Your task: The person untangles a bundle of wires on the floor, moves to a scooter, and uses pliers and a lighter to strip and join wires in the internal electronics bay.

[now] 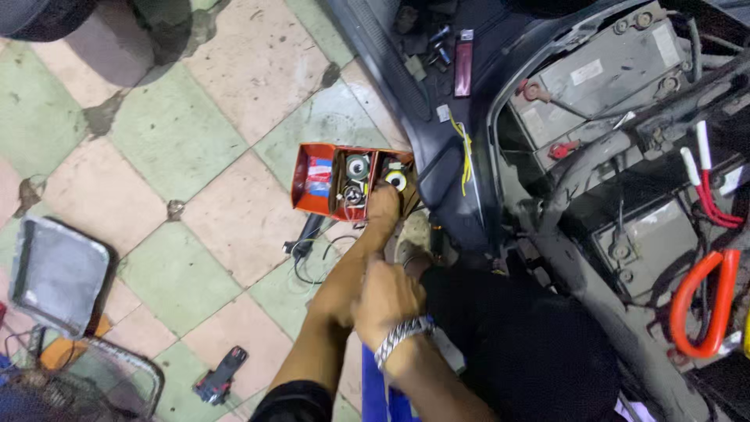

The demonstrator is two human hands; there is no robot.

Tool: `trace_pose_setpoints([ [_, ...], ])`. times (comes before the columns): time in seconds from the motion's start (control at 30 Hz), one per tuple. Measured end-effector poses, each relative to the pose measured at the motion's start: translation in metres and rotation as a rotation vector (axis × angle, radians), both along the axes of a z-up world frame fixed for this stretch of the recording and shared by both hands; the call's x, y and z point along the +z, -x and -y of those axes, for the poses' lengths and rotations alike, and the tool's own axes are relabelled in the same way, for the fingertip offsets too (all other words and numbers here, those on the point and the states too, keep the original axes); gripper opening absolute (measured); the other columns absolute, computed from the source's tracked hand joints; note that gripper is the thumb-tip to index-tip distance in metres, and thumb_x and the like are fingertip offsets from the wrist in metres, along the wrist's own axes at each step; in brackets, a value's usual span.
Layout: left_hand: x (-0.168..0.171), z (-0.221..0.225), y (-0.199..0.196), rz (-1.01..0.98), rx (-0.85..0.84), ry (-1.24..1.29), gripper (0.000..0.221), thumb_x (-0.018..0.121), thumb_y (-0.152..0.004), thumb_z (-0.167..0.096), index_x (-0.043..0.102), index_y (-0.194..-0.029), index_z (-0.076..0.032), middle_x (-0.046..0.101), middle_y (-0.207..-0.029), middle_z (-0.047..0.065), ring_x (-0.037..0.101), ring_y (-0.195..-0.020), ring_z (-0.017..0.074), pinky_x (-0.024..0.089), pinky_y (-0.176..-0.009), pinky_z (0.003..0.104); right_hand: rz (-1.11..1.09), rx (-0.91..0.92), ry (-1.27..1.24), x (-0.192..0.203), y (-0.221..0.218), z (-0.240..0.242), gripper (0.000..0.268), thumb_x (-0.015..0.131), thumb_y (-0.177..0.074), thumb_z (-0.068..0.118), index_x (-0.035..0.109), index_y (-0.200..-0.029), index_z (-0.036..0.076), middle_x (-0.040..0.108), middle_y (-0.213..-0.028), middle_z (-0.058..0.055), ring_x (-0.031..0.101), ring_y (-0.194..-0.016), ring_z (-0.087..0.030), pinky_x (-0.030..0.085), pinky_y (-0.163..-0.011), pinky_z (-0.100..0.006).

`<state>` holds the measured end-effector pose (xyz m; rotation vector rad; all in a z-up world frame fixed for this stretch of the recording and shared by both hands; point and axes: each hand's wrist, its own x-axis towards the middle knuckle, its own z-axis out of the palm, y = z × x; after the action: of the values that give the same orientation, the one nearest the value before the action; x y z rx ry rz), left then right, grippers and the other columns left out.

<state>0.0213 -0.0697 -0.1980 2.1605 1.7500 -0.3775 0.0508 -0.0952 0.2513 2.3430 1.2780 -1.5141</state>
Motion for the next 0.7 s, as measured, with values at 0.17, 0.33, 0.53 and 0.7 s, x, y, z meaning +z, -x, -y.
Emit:
trace_pose_setpoints([
  [0.17, -0.038, -0.006, -0.012, -0.022, -0.062, -0.089, 0.013, 0.057, -0.092, -0.014, 0.065, -0.097, -0.006, 0.073, -0.095, 0.012, 0.075, -0.084, 0.0226, 0.059, -0.064, 0.035, -0.025, -0.027, -0.026, 0.019, -0.005, -0.011, 0.028, 0.071, -0.077, 0.014, 0.065, -0.104, 0.009, 0.073, -0.084, -0.017, 0.070, -0.086, -0.040, 0.054, -0.078, -0.054],
  [0.33, -0.037, -0.004, -0.008, -0.018, 0.036, -0.080, 0.012, 0.053, -0.100, -0.013, 0.061, -0.101, -0.004, 0.075, -0.092, 0.014, 0.076, -0.080, 0.0246, 0.059, -0.065, 0.036, -0.020, -0.016, -0.016, 0.017, -0.004, -0.014, 0.017, 0.069, -0.084, 0.016, 0.065, -0.097, 0.007, 0.072, -0.084, -0.020, 0.070, -0.086, -0.040, 0.054, -0.078, -0.053],
  [0.53, 0.034, -0.018, -0.003, 0.134, 0.304, 0.169, 0.025, 0.046, -0.104, -0.021, 0.060, -0.116, -0.005, 0.072, -0.091, 0.028, 0.072, -0.082, 0.0439, 0.056, -0.065, 0.051, -0.123, -0.253, -0.403, -0.001, -0.015, -0.006, 0.018, 0.069, -0.082, 0.010, 0.071, -0.099, 0.004, 0.074, -0.089, -0.022, 0.073, -0.084, -0.035, 0.058, -0.073, -0.044],
  [0.7, 0.183, -0.020, 0.046, 0.697, 0.454, -0.184, 0.028, 0.067, -0.093, -0.016, 0.069, -0.117, -0.003, 0.077, -0.096, 0.020, 0.073, -0.083, 0.0348, 0.057, -0.076, 0.043, -0.639, -0.646, -0.393, 0.070, -0.042, 0.020, 0.020, 0.066, -0.094, 0.014, 0.072, -0.106, -0.001, 0.079, -0.081, -0.011, 0.068, -0.059, -0.017, 0.051, -0.049, -0.030],
])
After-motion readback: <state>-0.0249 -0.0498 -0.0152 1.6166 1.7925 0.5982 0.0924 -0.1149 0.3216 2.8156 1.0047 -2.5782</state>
